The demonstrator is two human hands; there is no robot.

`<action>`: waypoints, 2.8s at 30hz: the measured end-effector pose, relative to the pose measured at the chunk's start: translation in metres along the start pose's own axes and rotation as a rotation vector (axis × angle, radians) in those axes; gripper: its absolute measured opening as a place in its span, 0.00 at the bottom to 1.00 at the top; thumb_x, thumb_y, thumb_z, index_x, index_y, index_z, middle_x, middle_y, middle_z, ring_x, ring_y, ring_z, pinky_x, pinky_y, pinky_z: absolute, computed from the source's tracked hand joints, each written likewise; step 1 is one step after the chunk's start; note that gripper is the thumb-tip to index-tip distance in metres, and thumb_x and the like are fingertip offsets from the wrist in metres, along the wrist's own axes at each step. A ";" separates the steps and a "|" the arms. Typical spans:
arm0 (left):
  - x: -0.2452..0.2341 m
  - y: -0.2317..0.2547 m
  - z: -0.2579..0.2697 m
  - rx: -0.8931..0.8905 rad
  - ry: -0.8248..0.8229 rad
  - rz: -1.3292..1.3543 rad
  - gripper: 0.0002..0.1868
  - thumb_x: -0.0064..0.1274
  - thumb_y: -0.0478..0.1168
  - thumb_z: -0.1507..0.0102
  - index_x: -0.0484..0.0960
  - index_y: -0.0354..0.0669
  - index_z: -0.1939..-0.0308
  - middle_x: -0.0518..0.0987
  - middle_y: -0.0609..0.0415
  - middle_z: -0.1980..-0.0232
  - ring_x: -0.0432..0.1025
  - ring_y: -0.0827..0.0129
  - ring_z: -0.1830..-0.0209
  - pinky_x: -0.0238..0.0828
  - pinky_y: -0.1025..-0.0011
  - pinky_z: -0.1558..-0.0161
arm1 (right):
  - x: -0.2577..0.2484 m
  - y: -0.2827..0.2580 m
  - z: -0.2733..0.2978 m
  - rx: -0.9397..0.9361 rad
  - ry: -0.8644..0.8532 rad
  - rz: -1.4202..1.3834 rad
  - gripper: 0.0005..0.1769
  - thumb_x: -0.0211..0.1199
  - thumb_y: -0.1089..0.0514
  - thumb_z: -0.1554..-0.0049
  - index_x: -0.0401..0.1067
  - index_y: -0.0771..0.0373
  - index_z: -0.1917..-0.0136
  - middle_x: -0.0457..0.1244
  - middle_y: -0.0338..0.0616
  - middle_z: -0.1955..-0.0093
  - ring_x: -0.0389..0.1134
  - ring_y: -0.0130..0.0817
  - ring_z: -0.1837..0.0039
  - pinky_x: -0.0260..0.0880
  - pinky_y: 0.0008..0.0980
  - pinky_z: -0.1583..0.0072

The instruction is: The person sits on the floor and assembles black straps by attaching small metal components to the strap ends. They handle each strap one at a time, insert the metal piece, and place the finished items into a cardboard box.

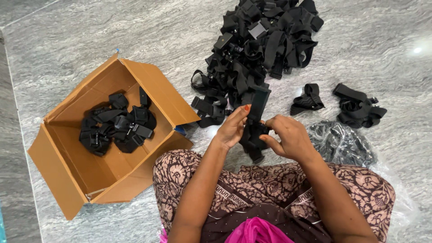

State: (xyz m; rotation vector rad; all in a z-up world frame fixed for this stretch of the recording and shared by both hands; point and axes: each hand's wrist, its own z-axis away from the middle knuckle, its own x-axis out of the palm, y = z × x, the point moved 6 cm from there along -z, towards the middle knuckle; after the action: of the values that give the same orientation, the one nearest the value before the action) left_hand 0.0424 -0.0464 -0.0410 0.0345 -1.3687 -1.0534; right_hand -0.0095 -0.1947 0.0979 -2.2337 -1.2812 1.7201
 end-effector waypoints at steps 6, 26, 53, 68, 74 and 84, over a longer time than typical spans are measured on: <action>0.009 0.012 0.002 0.027 -0.019 -0.048 0.35 0.63 0.48 0.37 0.64 0.38 0.33 0.78 0.49 0.44 0.77 0.62 0.44 0.76 0.67 0.43 | -0.004 0.003 -0.002 0.004 0.030 0.068 0.16 0.66 0.48 0.43 0.70 0.63 0.53 0.63 0.45 0.62 0.66 0.47 0.59 0.65 0.43 0.56; 0.059 0.040 0.026 0.644 -0.028 -0.582 0.54 0.72 0.37 0.45 0.53 0.44 0.22 0.78 0.46 0.39 0.73 0.68 0.39 0.70 0.67 0.36 | 0.036 0.077 0.032 0.313 0.206 -0.384 0.21 0.43 0.46 0.29 0.67 0.65 0.41 0.61 0.44 0.62 0.61 0.33 0.60 0.61 0.34 0.56; -0.231 0.221 0.292 0.338 1.410 -1.054 0.54 0.69 0.61 0.48 0.63 0.35 0.28 0.81 0.35 0.45 0.76 0.56 0.46 0.70 0.66 0.43 | 0.006 0.052 0.004 0.362 0.116 -0.299 0.23 0.46 0.57 0.32 0.58 0.65 0.26 0.67 0.53 0.41 0.70 0.39 0.56 0.70 0.37 0.50; -0.200 0.242 0.163 0.773 1.277 -1.651 0.34 0.71 0.50 0.44 0.78 0.36 0.40 0.77 0.35 0.40 0.68 0.41 0.37 0.64 0.53 0.36 | -0.028 0.059 0.003 0.402 0.156 -0.366 0.27 0.41 0.46 0.29 0.61 0.67 0.28 0.68 0.53 0.42 0.70 0.36 0.56 0.70 0.35 0.49; -0.111 0.186 0.004 0.579 0.777 -1.584 0.26 0.69 0.50 0.45 0.80 0.39 0.49 0.81 0.42 0.49 0.75 0.49 0.47 0.71 0.57 0.45 | -0.045 0.069 0.006 0.457 0.179 -0.382 0.31 0.39 0.42 0.29 0.66 0.68 0.31 0.69 0.52 0.44 0.69 0.33 0.56 0.69 0.32 0.49; 0.002 0.058 -0.085 0.723 0.213 -2.049 0.42 0.72 0.44 0.54 0.75 0.49 0.36 0.63 0.38 0.29 0.56 0.38 0.30 0.50 0.38 0.34 | -0.055 0.113 0.011 0.568 0.242 -0.421 0.32 0.37 0.41 0.29 0.69 0.68 0.35 0.70 0.50 0.47 0.69 0.30 0.56 0.69 0.31 0.50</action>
State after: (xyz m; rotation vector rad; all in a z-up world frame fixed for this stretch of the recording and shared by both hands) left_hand 0.1437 -0.0607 -0.0290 2.3831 -1.1122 -1.8568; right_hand 0.0438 -0.3074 0.0808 -1.6459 -0.9603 1.3809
